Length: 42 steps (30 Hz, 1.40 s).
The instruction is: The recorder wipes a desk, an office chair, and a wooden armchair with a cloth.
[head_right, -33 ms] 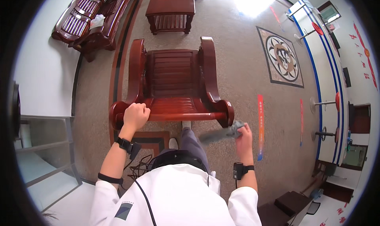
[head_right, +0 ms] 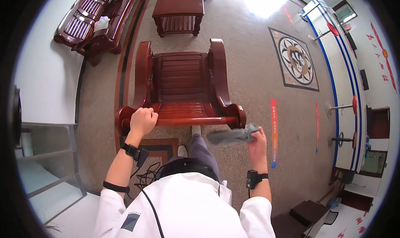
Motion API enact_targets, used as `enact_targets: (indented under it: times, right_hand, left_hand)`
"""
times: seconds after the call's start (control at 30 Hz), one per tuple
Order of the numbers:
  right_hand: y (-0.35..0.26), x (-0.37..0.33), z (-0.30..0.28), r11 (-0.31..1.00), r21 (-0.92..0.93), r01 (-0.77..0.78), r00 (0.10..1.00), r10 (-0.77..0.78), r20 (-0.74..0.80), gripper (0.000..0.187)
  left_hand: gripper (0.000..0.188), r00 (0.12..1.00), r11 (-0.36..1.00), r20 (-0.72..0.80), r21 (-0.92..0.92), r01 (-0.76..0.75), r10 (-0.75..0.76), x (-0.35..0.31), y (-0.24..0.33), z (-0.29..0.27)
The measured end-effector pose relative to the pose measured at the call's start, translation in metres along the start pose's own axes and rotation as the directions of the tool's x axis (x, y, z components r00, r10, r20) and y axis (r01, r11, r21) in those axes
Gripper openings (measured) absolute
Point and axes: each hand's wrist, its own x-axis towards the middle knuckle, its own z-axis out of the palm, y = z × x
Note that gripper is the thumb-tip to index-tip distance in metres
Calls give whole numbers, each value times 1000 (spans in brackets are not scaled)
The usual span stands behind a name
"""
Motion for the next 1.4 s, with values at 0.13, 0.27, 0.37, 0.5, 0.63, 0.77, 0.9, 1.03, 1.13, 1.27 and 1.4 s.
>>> enact_targets:
  times: [0.13, 0.27, 0.37, 0.5, 0.63, 0.77, 0.9, 1.03, 1.13, 1.27, 1.4]
  right_hand:
    - [9, 6, -4, 952, -227, 206, 978, -205, 27, 16]
    - [61, 33, -17, 359, -921, 150, 890, -454, -32, 22]
    - [72, 41, -16, 329, -928, 174, 821, -568, -48, 26]
    - [65, 42, -35, 641, -748, 171, 941, -332, -69, 22]
    - [47, 47, -58, 991, -122, 64, 988, -80, -133, 19]
    - [23, 43, -53, 978, -12, 207, 966, -206, -155, 39]
    - [46, 38, -46, 535, -767, 355, 933, -251, 258, 98]
    - [73, 41, -9, 71, -932, 356, 801, -537, 265, 98]
    - [69, 59, 0, 272, -961, 58, 892, -447, -72, 83]
    - [47, 61, 9, 270, -955, 125, 924, -383, 12, 67]
    - [59, 51, 5, 293, -950, 106, 918, -397, -20, 63]
  left_hand:
    - [33, 998, 999, 48, -1, 38, -38, 4, 6, -7]
    - [35, 996, 999, 88, -27, 36, -34, 10, 11, -13]
    - [35, 995, 998, 103, -59, 20, -14, 8, 9, -14]
    - [34, 993, 997, 117, -70, 37, -28, 5, 3, -12]
    - [33, 994, 994, 108, -108, 18, -6, 7, 7, -12]
    - [34, 996, 995, 89, -102, 4, 5, 6, 3, -10]
    - [33, 995, 996, 97, -88, 2, 7, 10, 6, -9]
    - [33, 992, 997, 124, -76, 34, -25, 9, 5, -14]
    - [33, 997, 997, 71, -80, 1, 5, 10, 6, -8]
    - [34, 996, 998, 83, -64, -7, 13, 10, 6, -11]
    - [33, 990, 999, 139, -37, 36, -31, 7, 8, -18]
